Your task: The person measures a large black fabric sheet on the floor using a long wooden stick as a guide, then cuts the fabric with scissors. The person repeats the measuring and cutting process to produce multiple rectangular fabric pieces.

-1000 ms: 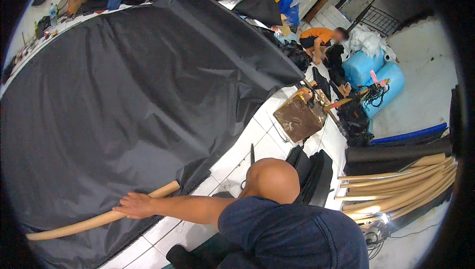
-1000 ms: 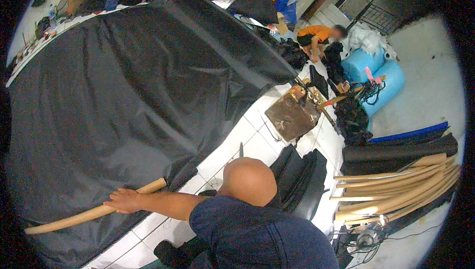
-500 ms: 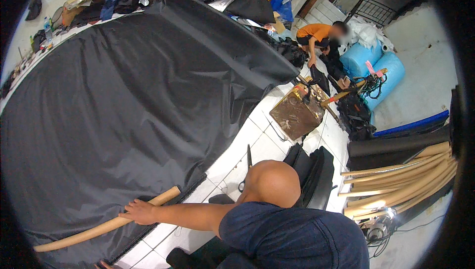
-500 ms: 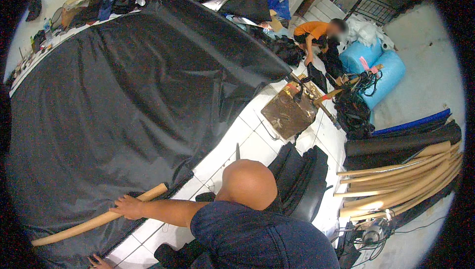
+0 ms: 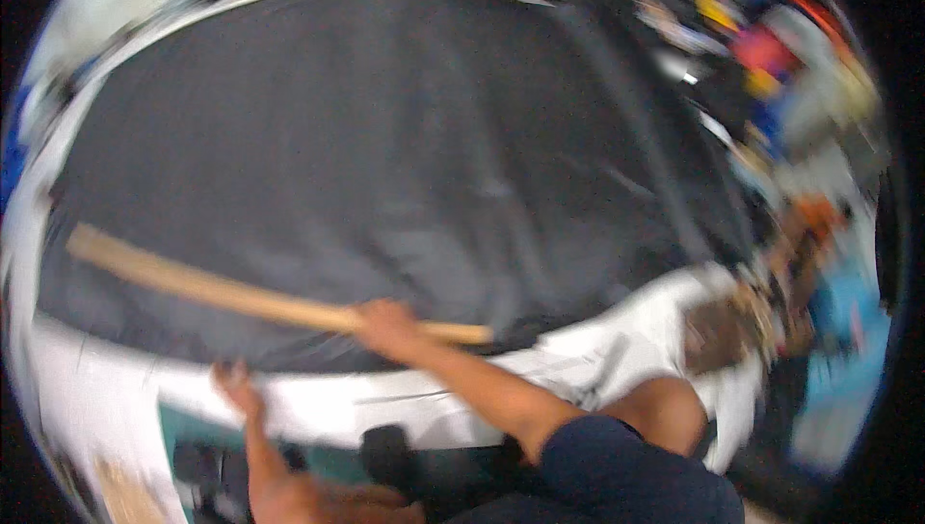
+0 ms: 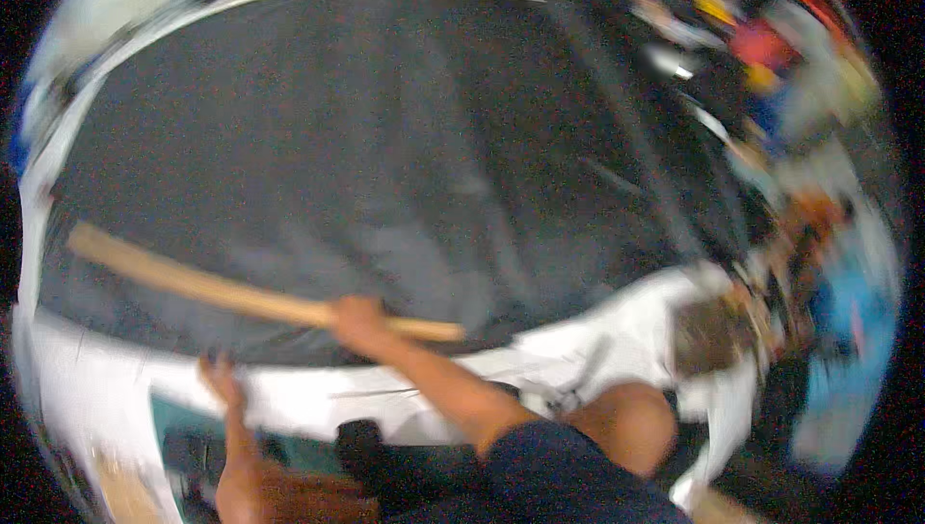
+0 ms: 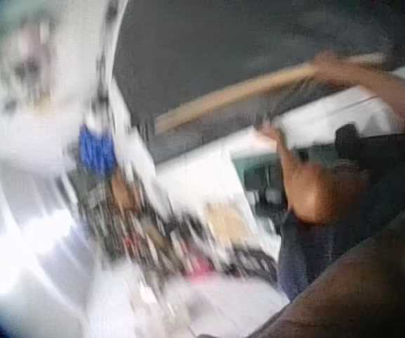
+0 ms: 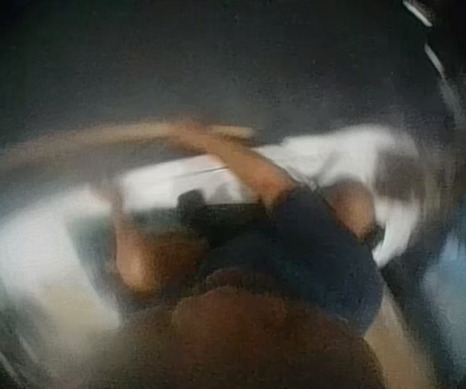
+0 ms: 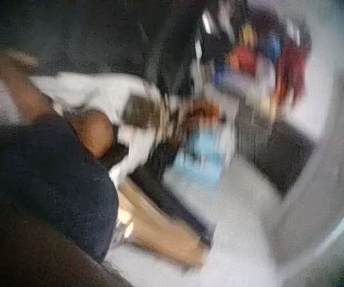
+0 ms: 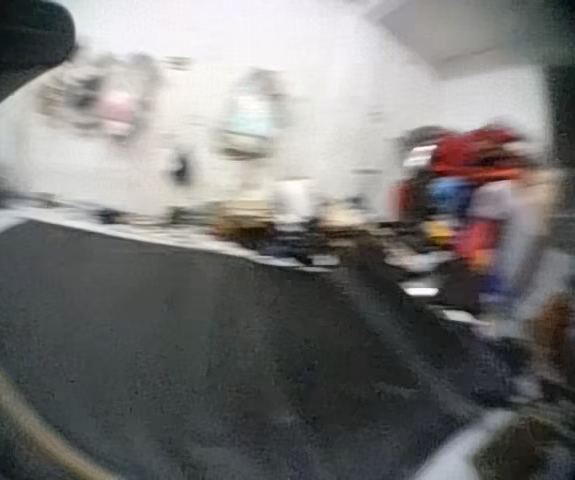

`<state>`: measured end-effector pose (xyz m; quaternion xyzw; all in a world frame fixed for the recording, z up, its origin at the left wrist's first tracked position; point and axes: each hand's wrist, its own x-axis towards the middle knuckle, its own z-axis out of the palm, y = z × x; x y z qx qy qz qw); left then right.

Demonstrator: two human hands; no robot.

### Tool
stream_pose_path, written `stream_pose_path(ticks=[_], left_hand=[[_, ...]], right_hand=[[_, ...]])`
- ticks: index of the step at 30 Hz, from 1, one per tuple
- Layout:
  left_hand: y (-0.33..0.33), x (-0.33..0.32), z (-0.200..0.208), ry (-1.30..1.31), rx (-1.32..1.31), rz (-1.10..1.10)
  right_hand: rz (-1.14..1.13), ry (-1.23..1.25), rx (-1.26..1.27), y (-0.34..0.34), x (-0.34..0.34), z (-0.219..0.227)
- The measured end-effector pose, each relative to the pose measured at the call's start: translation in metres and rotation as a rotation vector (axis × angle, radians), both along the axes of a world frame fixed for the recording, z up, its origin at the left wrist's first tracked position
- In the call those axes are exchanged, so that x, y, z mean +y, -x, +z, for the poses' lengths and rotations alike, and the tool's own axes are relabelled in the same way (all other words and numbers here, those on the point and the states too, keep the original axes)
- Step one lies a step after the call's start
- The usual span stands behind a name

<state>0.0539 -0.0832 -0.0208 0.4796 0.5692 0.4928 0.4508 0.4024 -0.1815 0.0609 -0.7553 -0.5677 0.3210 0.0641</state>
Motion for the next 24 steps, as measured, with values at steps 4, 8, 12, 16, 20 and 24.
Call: stream_pose_path(ticks=[4, 8, 12, 16, 20, 24], left_hand=[[0.001, 0.008, 0.032, -0.131, 0.728, 0.074], [0.002, -0.008, 0.036, -0.063, 0.814, 0.136], [0.005, -0.022, 0.036, -0.047, 0.822, 0.149], [0.004, -0.022, 0.031, -0.12, 0.633, 0.176], [0.002, -0.016, 0.038, -0.122, 0.582, 0.241], [0.011, -0.004, 0.038, -0.185, 0.649, 0.326]], right_hand=[[0.061, -0.285, -0.006, 0.014, -0.011, 0.013], [0.197, -0.426, -0.072, 0.017, -0.009, -0.001], [0.306, -0.417, -0.074, 0.017, -0.01, -0.005], [0.413, -0.389, -0.074, 0.011, -0.019, 0.0], [0.46, -0.284, -0.06, 0.019, -0.038, 0.004], [0.402, -0.385, 0.022, 0.025, -0.042, 0.002]])
